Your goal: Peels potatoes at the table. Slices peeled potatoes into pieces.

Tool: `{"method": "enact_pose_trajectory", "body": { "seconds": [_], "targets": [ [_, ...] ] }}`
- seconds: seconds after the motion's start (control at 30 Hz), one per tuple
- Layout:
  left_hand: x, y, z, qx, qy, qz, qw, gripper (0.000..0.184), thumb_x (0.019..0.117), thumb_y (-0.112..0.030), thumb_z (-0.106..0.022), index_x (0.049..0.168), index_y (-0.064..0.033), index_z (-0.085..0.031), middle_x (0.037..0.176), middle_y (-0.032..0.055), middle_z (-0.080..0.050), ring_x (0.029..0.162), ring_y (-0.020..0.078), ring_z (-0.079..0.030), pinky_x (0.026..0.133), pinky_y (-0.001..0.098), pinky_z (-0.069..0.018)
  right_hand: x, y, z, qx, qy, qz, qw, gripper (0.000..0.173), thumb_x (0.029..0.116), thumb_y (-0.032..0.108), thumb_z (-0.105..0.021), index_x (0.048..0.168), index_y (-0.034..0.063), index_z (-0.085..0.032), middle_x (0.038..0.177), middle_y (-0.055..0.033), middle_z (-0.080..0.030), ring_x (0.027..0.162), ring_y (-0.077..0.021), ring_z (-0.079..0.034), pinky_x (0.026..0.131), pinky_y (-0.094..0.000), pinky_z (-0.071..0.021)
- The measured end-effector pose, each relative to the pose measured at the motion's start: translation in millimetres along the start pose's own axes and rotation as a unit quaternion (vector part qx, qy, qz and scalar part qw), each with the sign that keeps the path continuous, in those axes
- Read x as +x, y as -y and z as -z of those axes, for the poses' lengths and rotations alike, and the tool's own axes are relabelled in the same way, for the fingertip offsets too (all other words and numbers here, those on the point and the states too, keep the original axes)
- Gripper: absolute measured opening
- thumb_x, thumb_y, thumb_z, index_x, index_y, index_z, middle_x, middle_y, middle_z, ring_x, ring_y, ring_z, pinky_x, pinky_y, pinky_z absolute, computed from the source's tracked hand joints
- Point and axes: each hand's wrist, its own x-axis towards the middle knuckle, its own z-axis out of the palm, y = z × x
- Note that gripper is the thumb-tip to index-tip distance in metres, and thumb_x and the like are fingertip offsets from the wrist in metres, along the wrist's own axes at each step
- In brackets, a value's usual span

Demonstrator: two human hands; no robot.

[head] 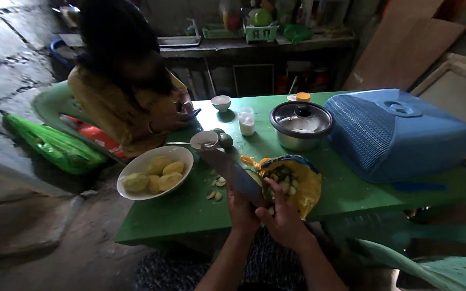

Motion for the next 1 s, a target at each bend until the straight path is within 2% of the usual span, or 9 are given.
{"method": "enact_pose_trajectory", "body": {
  "seconds": [0.2,0.33,0.4,0.53,0.63,0.73,0.8,0.93,1.0],
  "targets": [
    [-3.2,-2.0,-0.4,0.003,-0.010,0.003,1.000,0.026,0.1031,-0.003,-0.035,0.126,-0.0078,-0.046,0.092,0.0010,-0.070,0.082,0.0089,-0.071,0.073,0.0286,-0.0620,-1.8,-2.5,-2.6,-0.046,-0.018,0.006,0.999,0.090,0.0976,0.071,-0.040,0.154,0.0008,-0.034,0.072,-0.0059,-0.067,0.058,-0.0221,-0.064,0.053,-0.0477,-0.0558],
    [-4.5,3.4,-1.3,-0.002,-0.020,0.012,1.000,0.018,0.1066,-0.010,-0.036,0.123,-0.0077,-0.042,0.092,0.0029,-0.069,0.082,0.0126,-0.071,0.075,0.0330,-0.0623,2.1,-3.2,0.1,-0.042,-0.027,-0.012,0.999,0.082,0.0996,0.065,-0.044,0.148,-0.0009,-0.041,0.075,-0.0088,-0.068,0.061,-0.0244,-0.066,0.056,-0.0498,-0.0560],
    [-0.8,2.8,3.1,-0.017,0.004,0.031,0.999,0.019,0.1065,-0.012,-0.037,0.124,-0.0080,-0.043,0.091,0.0044,-0.069,0.081,0.0138,-0.071,0.073,0.0335,-0.0624,3.0,-4.8,2.0,-0.037,-0.018,-0.013,0.999,0.085,0.0984,0.069,-0.042,0.147,-0.0004,-0.041,0.076,-0.0085,-0.068,0.062,-0.0239,-0.066,0.056,-0.0496,-0.0561],
    [8.4,0.7,12.6,-0.002,0.072,0.060,0.996,0.030,0.1047,-0.018,-0.040,0.130,-0.0095,-0.052,0.097,0.0046,-0.072,0.085,0.0138,-0.071,0.076,0.0331,-0.0617,2.8,-7.9,6.6,-0.039,-0.015,0.010,0.999,0.087,0.0966,0.071,-0.044,0.146,-0.0010,-0.042,0.072,-0.0069,-0.066,0.058,-0.0215,-0.064,0.053,-0.0468,-0.0552],
    [11.2,1.6,9.1,0.021,0.077,0.055,0.995,0.028,0.1035,-0.016,-0.040,0.123,-0.0091,-0.058,0.095,0.0031,-0.072,0.084,0.0116,-0.071,0.076,0.0307,-0.0610,5.2,-8.0,11.0,-0.041,-0.010,0.005,0.999,0.083,0.0972,0.068,-0.046,0.141,-0.0027,-0.044,0.072,-0.0075,-0.065,0.058,-0.0222,-0.063,0.053,-0.0471,-0.0546],
    [12.4,2.7,8.0,0.020,0.091,0.065,0.993,0.029,0.1040,-0.018,-0.037,0.122,-0.0068,-0.057,0.094,0.0053,-0.072,0.084,0.0132,-0.071,0.077,0.0322,-0.0610,6.6,-8.7,14.5,-0.032,0.000,-0.004,0.999,0.081,0.0976,0.067,-0.047,0.138,-0.0025,-0.045,0.074,-0.0076,-0.065,0.059,-0.0224,-0.063,0.054,-0.0476,-0.0549],
    [14.4,2.9,12.4,0.015,0.112,0.068,0.991,0.029,0.1031,-0.024,-0.045,0.123,-0.0067,-0.057,0.097,0.0069,-0.073,0.087,0.0152,-0.072,0.079,0.0332,-0.0613,5.2,-9.1,14.1,-0.031,0.001,-0.001,1.000,0.082,0.0971,0.068,-0.047,0.138,-0.0028,-0.045,0.075,-0.0077,-0.066,0.061,-0.0226,-0.064,0.055,-0.0480,-0.0554],
    [14.0,2.6,15.6,0.018,0.098,0.055,0.993,0.015,0.1026,-0.020,-0.051,0.112,-0.0104,-0.058,0.094,0.0024,-0.072,0.086,0.0121,-0.071,0.078,0.0317,-0.0609,2.8,-8.5,13.0,-0.029,0.007,-0.001,1.000,0.099,0.0921,0.076,-0.047,0.155,0.0002,-0.031,0.087,-0.0099,-0.072,0.070,-0.0247,-0.070,0.061,-0.0515,-0.0583],
    [13.9,3.6,15.7,0.016,0.096,0.052,0.994,0.013,0.1025,-0.017,-0.050,0.109,-0.0125,-0.061,0.093,0.0009,-0.072,0.086,0.0104,-0.070,0.079,0.0310,-0.0604,3.2,-10.1,10.9,-0.033,0.005,0.009,0.999,0.101,0.0922,0.077,-0.044,0.159,0.0033,-0.027,0.085,-0.0102,-0.072,0.069,-0.0249,-0.069,0.060,-0.0520,-0.0578]
  ]
}}
